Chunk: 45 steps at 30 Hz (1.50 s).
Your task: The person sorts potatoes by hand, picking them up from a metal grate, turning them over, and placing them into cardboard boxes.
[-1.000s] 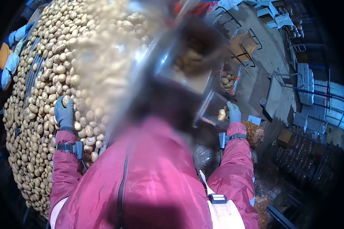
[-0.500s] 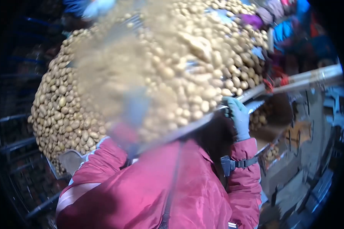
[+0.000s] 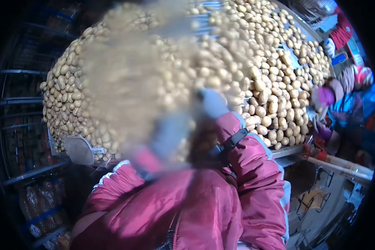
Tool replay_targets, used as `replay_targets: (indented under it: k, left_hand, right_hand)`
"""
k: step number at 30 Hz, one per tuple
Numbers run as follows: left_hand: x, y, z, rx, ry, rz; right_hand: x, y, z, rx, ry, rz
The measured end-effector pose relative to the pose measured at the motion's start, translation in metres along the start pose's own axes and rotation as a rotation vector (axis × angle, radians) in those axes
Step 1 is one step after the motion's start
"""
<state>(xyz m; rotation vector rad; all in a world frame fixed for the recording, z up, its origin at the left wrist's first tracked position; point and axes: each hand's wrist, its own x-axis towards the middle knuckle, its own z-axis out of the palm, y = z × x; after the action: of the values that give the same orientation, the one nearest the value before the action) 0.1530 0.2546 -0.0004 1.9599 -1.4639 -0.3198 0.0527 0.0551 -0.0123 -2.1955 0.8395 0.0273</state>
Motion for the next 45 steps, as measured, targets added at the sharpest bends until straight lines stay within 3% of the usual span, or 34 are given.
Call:
replay_targets:
  k: [3, 4, 6, 8, 9, 12, 13, 15, 17, 20, 23, 25, 26, 28, 30, 33, 35, 38, 40, 41, 42, 45]
  left_hand:
    - [0.011, -0.051, -0.014, 0.244, 0.086, -0.005]
    - [0.013, -0.074, -0.014, 0.346, 0.103, -0.016]
    - [0.028, -0.113, -0.006, 0.298, 0.096, -0.234]
    - [0.040, -0.115, 0.004, 0.276, 0.106, -0.341]
    - [0.051, -0.096, 0.028, 0.429, -0.005, -0.319]
    - [0.083, 0.009, 0.015, 0.364, -0.250, -0.314]
    - [0.082, 0.007, 0.032, 0.163, -0.155, -0.247]
    - [0.080, 0.013, 0.035, 0.047, -0.179, -0.191]
    - [0.088, 0.012, 0.024, 0.035, -0.075, -0.071]
    - [0.119, -0.037, -0.004, 0.122, 0.014, -0.329]
    - [0.132, -0.123, -0.005, 0.294, 0.170, -0.333]
    - [0.146, -0.110, -0.026, 0.429, -0.013, -0.378]
    - [0.150, -0.149, -0.024, 0.402, -0.025, -0.392]
    - [0.145, -0.184, -0.039, 0.639, 0.188, -0.275]
    - [0.132, -0.181, -0.055, 0.799, 0.147, -0.228]
    - [0.107, -0.122, -0.051, 0.299, 0.103, -0.157]
    - [0.092, -0.109, -0.031, 0.275, -0.076, -0.176]
    - [0.093, -0.091, -0.031, 0.435, -0.139, -0.251]
    - [0.102, -0.088, -0.041, 0.120, -0.125, -0.349]
    - [0.098, -0.081, -0.044, 0.121, -0.124, -0.349]
    - [0.100, -0.034, -0.062, -0.205, -0.108, -0.404]
    - [0.097, 0.031, -0.076, -0.367, -0.056, -0.205]
  right_hand:
    - [0.008, 0.009, 0.004, -0.024, -0.040, 0.001]
    - [-0.002, -0.018, -0.016, -0.063, -0.067, 0.044]
    - [-0.003, -0.014, -0.011, -0.142, -0.107, -0.002]
    - [-0.002, -0.002, -0.004, -0.192, -0.118, -0.020]
    - [-0.003, 0.015, 0.012, -0.012, -0.022, -0.003]
    - [-0.028, 0.023, 0.016, 0.343, -0.019, -0.009]
    - [-0.037, 0.023, 0.013, 0.487, -0.028, 0.023]
    - [-0.045, 0.038, 0.006, 0.872, -0.095, 0.178]
    - [-0.050, 0.060, -0.005, 0.909, -0.118, 0.277]
    - [-0.061, 0.069, -0.018, 0.884, -0.023, 0.279]
    - [-0.068, 0.070, -0.026, 0.986, -0.046, 0.363]
    - [-0.069, 0.080, -0.018, 0.998, -0.025, 0.333]
    - [-0.068, 0.084, -0.016, 0.932, -0.014, 0.280]
    - [-0.070, 0.080, -0.022, 0.968, -0.027, 0.276]
    - [-0.073, 0.074, -0.037, 1.002, -0.022, 0.294]
    - [-0.071, 0.078, -0.029, 1.029, -0.018, 0.304]
    - [-0.063, 0.075, -0.018, 0.987, -0.014, 0.201]
    - [-0.052, 0.049, -0.023, 1.004, -0.098, 0.224]
    - [-0.049, 0.038, -0.022, 1.018, -0.155, 0.224]
    - [-0.049, 0.033, -0.022, 1.065, -0.176, 0.236]
    - [-0.051, 0.028, -0.020, 1.114, -0.198, 0.253]
    - [-0.054, 0.016, -0.017, 1.195, -0.263, 0.253]
